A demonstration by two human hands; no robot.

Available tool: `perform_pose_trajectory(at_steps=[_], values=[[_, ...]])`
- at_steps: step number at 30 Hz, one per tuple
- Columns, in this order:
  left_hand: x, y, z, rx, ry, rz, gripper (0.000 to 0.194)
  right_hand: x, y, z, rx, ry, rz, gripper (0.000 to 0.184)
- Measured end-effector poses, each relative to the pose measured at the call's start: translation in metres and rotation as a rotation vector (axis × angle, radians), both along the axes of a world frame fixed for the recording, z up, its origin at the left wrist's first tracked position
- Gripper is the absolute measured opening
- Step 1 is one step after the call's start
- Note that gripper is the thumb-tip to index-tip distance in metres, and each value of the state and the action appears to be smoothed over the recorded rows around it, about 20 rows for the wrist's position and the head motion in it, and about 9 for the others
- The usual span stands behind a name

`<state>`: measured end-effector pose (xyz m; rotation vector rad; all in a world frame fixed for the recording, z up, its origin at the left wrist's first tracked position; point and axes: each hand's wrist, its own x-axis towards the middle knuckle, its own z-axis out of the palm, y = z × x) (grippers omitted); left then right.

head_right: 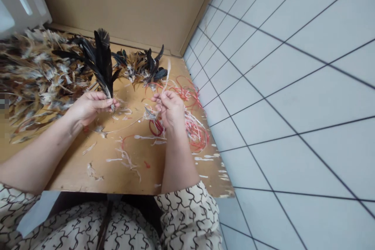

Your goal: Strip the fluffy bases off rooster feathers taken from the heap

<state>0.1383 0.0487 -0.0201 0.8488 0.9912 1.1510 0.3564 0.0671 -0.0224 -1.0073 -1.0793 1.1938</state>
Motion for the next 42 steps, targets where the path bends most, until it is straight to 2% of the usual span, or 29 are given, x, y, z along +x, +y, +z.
perform_pose_trajectory(at_steps=[3, 6, 13, 16, 22, 26, 35, 42], values=[[0.0, 0.0, 0.0, -0.01, 0.005, -0.044, 0.015, -0.009, -0.007, 0.003, -0.103, 0.073, 0.146, 0.027], [0.001, -0.001, 0.0, -0.014, 0.012, -0.084, 0.015, -0.023, -0.011, -0.002, -0.195, 0.09, 0.245, 0.025], [0.003, -0.002, 0.002, 0.024, 0.008, -0.092, 0.019, -0.052, -0.014, -0.018, -0.36, 0.083, 0.284, 0.024], [0.004, -0.003, 0.002, 0.03, 0.053, -0.144, 0.021, -0.058, -0.017, -0.022, -0.358, 0.058, 0.316, 0.026], [0.005, -0.004, -0.002, -0.004, 0.136, -0.328, 0.022, -0.063, -0.025, -0.021, -0.207, 0.008, 0.425, 0.031], [0.003, -0.004, -0.004, -0.038, 0.137, -0.422, 0.024, -0.062, -0.026, -0.019, -0.179, -0.037, 0.497, 0.031], [0.003, -0.004, -0.006, -0.099, 0.149, -0.53, 0.022, -0.062, -0.027, -0.018, -0.204, 0.03, 0.464, 0.036], [0.013, -0.008, -0.007, -0.031, 0.216, -0.362, 0.016, -0.066, -0.025, -0.019, -0.147, 0.037, 0.296, 0.046]])
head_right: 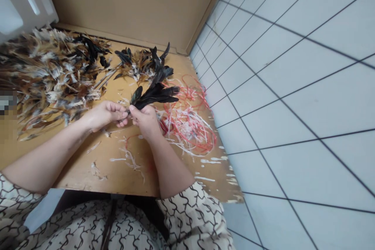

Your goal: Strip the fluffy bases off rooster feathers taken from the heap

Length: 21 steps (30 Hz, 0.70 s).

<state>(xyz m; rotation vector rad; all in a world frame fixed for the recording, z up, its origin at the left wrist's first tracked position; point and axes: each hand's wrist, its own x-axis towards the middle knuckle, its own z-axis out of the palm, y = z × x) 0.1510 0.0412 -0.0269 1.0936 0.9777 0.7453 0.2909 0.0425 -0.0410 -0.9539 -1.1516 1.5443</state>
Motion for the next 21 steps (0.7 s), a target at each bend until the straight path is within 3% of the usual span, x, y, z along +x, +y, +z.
perform_pose_trajectory(at_steps=[8, 11, 15, 18, 21], values=[[0.011, -0.006, 0.004, 0.08, 0.135, 0.091, 0.025, 0.0, 0.003, -0.004, 0.015, -0.023, -0.083, 0.046], [0.01, -0.006, 0.005, 0.088, 0.128, 0.15, 0.024, 0.002, 0.001, 0.0, 0.009, -0.013, -0.004, 0.039], [0.003, -0.001, 0.007, 0.126, 0.044, 0.336, 0.02, 0.006, 0.001, 0.003, -0.035, 0.011, 0.064, 0.032], [-0.002, 0.004, 0.007, 0.157, -0.004, 0.445, 0.014, 0.007, 0.002, -0.001, -0.05, -0.098, 0.068, 0.028], [-0.004, 0.007, 0.005, 0.179, -0.001, 0.474, 0.014, 0.005, 0.003, -0.007, -0.016, -0.233, 0.069, 0.02]])
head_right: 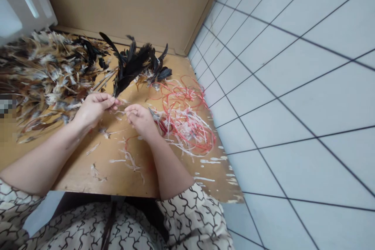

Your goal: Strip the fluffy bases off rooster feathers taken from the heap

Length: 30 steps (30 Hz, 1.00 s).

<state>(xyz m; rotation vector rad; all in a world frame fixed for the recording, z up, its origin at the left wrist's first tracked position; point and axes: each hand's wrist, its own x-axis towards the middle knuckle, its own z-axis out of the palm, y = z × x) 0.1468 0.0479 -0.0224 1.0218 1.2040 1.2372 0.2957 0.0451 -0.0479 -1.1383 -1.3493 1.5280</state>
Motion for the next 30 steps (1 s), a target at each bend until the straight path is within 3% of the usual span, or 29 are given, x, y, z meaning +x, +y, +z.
perform_pose_trajectory(at_steps=[7, 15, 30], values=[[0.0039, -0.0002, -0.0079, -0.028, 0.038, -0.048, 0.013, -0.0021, -0.0017, -0.0015, 0.078, -0.044, 0.022, 0.016], [0.005, -0.0003, 0.0002, -0.204, -0.011, -0.088, 0.018, -0.0018, -0.0044, 0.0018, 0.128, 0.009, 0.042, 0.022], [0.0016, 0.0008, -0.0008, -0.309, -0.018, -0.189, 0.016, 0.0018, -0.0039, 0.0044, 0.142, 0.032, -0.06, 0.025]])
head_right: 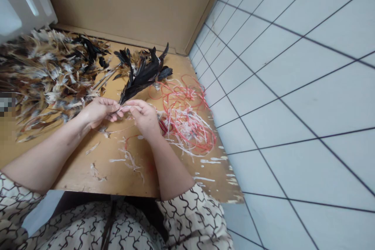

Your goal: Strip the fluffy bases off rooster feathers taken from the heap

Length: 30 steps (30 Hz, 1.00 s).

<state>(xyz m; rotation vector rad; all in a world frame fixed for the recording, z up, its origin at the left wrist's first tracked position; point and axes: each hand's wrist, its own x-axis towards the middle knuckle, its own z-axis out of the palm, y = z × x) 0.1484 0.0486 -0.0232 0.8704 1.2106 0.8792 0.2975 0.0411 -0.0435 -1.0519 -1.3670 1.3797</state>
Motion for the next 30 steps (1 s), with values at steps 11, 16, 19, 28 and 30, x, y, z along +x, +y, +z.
perform_pose_trajectory(at_steps=[11, 16, 19, 28, 30], values=[[-0.002, 0.0, -0.003, -0.002, -0.004, -0.053, 0.018, 0.0, 0.001, 0.002, -0.039, 0.037, -0.056, 0.028], [-0.001, -0.001, 0.001, 0.012, -0.003, -0.064, 0.019, 0.0, 0.002, 0.002, -0.04, 0.054, -0.077, 0.028], [-0.001, -0.002, 0.003, 0.03, 0.002, -0.055, 0.021, 0.001, 0.002, 0.002, -0.038, 0.057, -0.074, 0.028], [-0.014, 0.005, 0.002, 0.207, -0.086, 0.195, 0.013, 0.016, 0.015, -0.007, 0.09, -0.228, -0.172, 0.017], [-0.016, 0.007, 0.002, 0.232, -0.077, 0.227, 0.015, 0.022, 0.019, -0.009, 0.165, -0.42, -0.246, 0.015]])
